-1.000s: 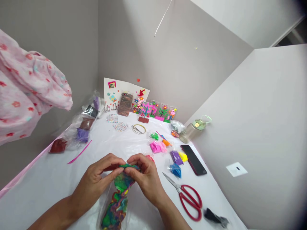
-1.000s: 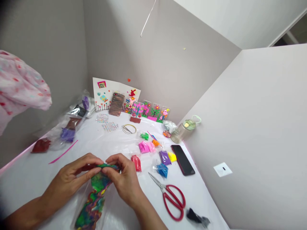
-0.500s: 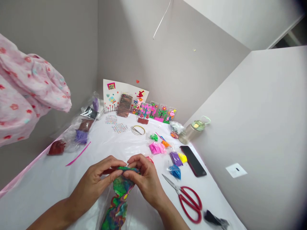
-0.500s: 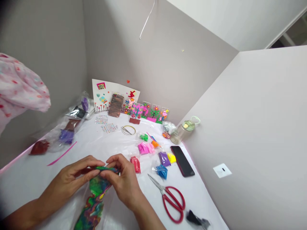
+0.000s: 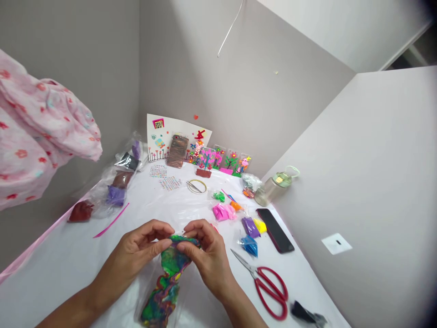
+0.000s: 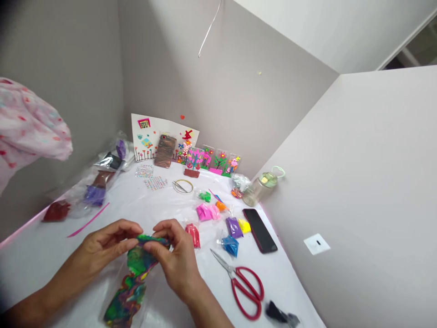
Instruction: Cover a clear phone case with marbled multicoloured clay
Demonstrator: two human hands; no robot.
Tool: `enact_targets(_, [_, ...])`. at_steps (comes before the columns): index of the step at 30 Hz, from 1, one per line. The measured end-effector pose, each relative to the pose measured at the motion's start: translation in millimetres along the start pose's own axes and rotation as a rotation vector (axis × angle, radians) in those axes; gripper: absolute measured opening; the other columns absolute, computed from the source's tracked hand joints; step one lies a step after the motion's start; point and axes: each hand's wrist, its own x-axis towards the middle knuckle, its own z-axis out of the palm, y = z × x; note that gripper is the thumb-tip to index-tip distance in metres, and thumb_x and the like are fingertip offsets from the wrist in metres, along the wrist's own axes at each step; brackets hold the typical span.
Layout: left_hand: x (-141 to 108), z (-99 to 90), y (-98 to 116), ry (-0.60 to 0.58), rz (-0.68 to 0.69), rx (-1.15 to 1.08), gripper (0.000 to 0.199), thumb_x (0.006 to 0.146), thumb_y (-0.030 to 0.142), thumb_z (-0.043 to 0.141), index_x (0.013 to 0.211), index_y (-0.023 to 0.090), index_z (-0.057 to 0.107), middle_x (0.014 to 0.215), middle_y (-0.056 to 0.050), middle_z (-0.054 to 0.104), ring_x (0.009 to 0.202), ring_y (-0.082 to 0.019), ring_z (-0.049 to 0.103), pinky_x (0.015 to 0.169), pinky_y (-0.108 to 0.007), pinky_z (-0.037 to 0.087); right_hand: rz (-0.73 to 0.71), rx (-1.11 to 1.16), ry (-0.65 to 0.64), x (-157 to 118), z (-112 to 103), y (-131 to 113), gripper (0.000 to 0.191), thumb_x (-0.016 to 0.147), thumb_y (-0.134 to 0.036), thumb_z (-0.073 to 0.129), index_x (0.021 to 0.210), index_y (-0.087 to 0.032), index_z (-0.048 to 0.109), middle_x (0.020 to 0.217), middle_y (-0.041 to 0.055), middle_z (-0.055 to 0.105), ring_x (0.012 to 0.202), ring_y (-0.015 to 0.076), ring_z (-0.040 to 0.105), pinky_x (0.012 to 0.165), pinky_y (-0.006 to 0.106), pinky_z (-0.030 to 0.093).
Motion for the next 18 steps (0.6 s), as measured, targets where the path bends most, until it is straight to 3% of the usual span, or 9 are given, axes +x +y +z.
enact_targets(5, [0,-0.3,1,-0.065,-0.059,-0.085,0.015,0.089,0.04,0.067,0.097,0.027,0.069,0.09,0.002,0.067,0.089,-0.017,0.065,0.079,-0.024,0.052,-0.189,-0.175,0.028,-5,1,3,0.015,0.081,-0.023,0.073,0.092,-0.023,0.063,0.078,-0.0008,0.066,0.069,0.0135,0.06,0.063,0.024,0.048])
enact_targets(8, [-1,0.6,2,-0.102,-0.085,-0.088,0.015,0.092,0.04,0.064,0.094,0.026,0.068,0.087,0.002,0.066,0.086,-0.016,0.063,0.078,-0.024,0.049,-0.226,-0.214,0.018,-6,2,4,0.013,0.082,-0.023,0.073,0.091,-0.023,0.063,0.08,-0.0006,0.066,0.07,0.0133,0.059,0.063,0.024,0.047])
enact_targets(18, [2,-2.0,11,-0.241,-0.328,-0.379,0.025,0.089,0.043,0.067,0.082,0.02,0.062,0.076,0.003,0.056,0.073,-0.013,0.053,0.07,-0.023,0.045,0.131,0.184,-0.1,1,0,-1,0.035,0.071,-0.029,0.084,0.098,-0.021,0.063,0.072,-0.0039,0.064,0.062,0.0099,0.056,0.056,0.021,0.041])
